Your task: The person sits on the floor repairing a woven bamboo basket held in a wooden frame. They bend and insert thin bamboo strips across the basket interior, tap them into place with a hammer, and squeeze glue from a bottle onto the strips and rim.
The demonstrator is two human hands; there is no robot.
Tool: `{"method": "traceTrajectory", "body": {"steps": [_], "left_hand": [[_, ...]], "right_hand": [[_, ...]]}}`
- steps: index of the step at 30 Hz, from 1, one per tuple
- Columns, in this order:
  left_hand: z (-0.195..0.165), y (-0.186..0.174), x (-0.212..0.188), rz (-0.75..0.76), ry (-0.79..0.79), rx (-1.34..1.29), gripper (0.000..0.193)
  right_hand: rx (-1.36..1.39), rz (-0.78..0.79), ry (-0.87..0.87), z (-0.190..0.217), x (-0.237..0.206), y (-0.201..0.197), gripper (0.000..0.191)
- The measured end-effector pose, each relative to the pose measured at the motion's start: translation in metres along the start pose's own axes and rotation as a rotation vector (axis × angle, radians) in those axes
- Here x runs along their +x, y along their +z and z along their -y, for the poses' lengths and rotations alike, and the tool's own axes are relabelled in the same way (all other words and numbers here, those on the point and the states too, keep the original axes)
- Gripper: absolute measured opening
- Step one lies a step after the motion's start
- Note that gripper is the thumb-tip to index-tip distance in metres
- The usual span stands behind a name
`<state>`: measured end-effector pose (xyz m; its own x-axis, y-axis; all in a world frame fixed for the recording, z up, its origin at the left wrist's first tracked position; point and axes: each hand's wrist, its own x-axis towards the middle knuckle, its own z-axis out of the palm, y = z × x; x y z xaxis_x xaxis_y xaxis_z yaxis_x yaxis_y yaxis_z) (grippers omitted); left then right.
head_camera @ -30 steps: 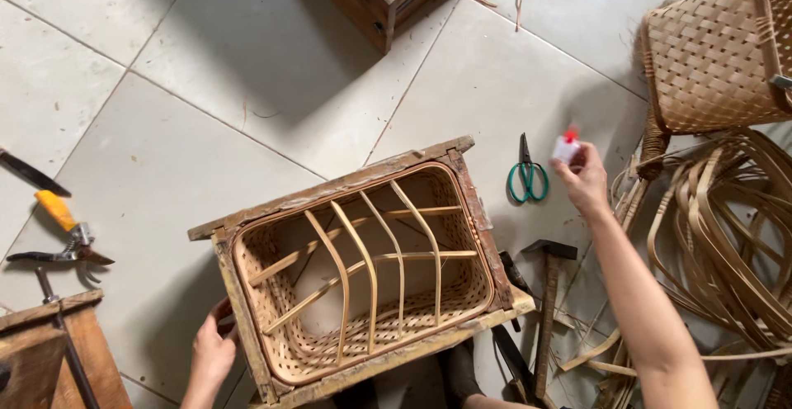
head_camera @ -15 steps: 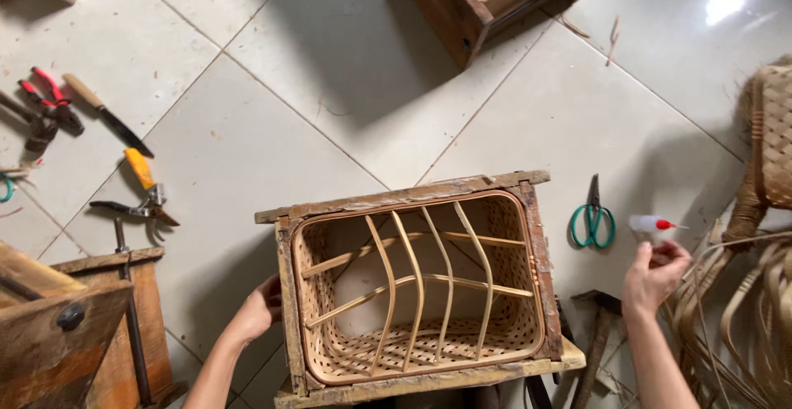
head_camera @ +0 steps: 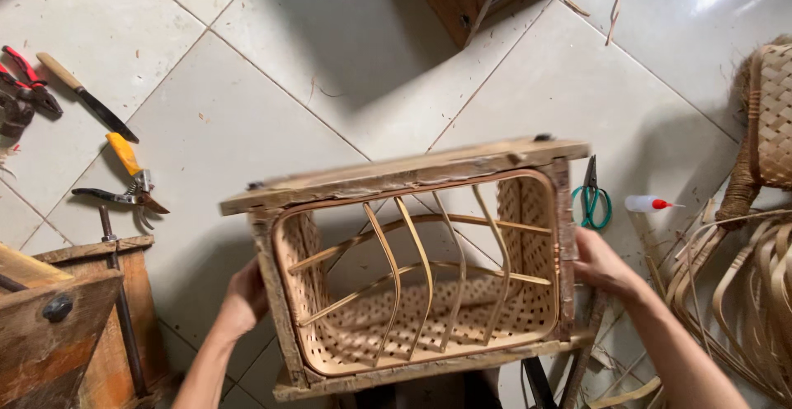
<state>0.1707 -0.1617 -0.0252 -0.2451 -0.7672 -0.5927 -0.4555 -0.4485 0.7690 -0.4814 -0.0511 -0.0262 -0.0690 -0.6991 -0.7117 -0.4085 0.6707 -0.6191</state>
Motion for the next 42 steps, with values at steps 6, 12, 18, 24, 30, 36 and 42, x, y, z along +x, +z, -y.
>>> {"method": "traceTrajectory", "body": {"steps": [6,12,18,24,30,36,42], "left_hand": [[-0.028,-0.031,-0.013,-0.321,0.439,0.394,0.039],[0.026,-0.024,-0.022,-0.372,0.615,0.779,0.032],[0.071,0.004,-0.004,-0.576,0.71,0.954,0.027],[0.068,0.025,0.021,-0.678,0.725,0.956,0.035],[0.067,0.035,-0.001,-0.555,0.591,0.896,0.029],[0.024,0.04,-0.021,-0.564,0.061,0.412,0.023],[-0.027,0.05,-0.042,-0.599,0.209,0.056,0.028]], "right_hand": [[0.294,-0.245,-0.268,-0.011,0.001,-0.049,0.034],[-0.413,-0.498,-0.717,-0.03,-0.011,-0.047,0.039],[-0.91,-0.639,-0.955,-0.025,0.019,0.02,0.043],[-0.959,-0.685,-0.883,-0.024,0.026,0.049,0.044],[-0.988,-0.722,-0.822,-0.02,0.033,0.062,0.041],[-0.041,-1.247,-0.385,-0.052,0.007,0.026,0.062],[0.146,-1.24,-0.221,-0.094,0.047,-0.027,0.093]]}}
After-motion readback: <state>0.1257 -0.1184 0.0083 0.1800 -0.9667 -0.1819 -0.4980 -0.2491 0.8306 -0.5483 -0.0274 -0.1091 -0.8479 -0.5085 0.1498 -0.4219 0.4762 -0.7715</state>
